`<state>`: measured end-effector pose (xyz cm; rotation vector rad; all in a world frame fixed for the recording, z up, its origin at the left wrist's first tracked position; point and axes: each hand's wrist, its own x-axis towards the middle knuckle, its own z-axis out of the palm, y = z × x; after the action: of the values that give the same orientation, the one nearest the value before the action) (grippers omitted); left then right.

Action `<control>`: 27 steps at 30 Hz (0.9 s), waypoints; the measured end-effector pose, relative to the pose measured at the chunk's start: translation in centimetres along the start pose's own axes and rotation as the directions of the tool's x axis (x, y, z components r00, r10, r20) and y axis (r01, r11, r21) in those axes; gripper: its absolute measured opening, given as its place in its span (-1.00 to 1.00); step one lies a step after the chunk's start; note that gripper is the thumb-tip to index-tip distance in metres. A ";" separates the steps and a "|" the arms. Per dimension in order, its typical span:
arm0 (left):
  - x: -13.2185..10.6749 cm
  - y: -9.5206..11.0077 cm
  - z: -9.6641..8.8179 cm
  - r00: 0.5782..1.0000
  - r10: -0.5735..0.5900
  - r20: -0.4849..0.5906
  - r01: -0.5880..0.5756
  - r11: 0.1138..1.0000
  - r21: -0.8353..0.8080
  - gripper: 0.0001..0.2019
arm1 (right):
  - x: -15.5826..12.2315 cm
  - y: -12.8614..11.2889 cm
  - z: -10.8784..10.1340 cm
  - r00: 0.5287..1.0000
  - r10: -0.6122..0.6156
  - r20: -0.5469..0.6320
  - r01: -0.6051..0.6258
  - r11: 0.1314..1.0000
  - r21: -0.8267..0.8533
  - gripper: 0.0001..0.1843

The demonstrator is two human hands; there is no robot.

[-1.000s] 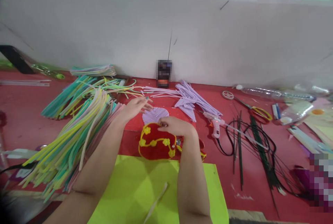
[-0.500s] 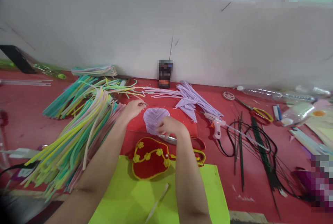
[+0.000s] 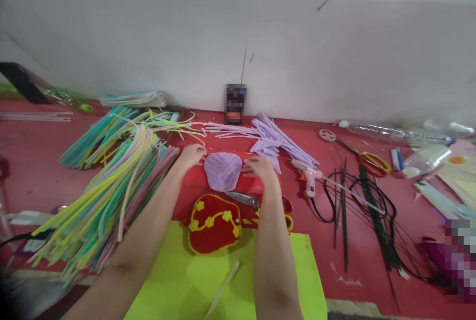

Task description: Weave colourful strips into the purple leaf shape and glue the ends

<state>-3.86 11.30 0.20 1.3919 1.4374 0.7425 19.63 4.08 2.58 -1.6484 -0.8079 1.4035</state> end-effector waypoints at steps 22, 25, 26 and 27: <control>-0.1 0.3 1.0 0.999 0.039 0.034 -0.030 0.970 -0.241 -0.72 | -0.1 0.0 0.8 1.000 -0.015 0.015 0.015 1.000 -0.012 -0.73; 0.0 0.1 1.0 0.996 0.035 0.084 -0.010 0.959 -0.284 -0.70 | 0.2 0.2 0.7 0.999 -0.038 0.005 0.039 0.998 -0.049 -0.73; 0.0 0.1 1.0 0.995 0.031 0.096 -0.001 0.954 -0.299 -0.69 | 0.3 0.2 0.7 0.999 -0.042 -0.003 0.042 0.997 -0.061 -0.73; -0.1 0.1 0.9 0.994 0.032 0.105 0.003 0.950 -0.313 -0.68 | 0.4 0.3 0.6 0.999 -0.049 -0.012 0.048 0.996 -0.077 -0.73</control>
<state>-3.00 11.08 0.03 1.1784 1.1670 0.8506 19.09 4.41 2.09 -1.6835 -0.8988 1.3409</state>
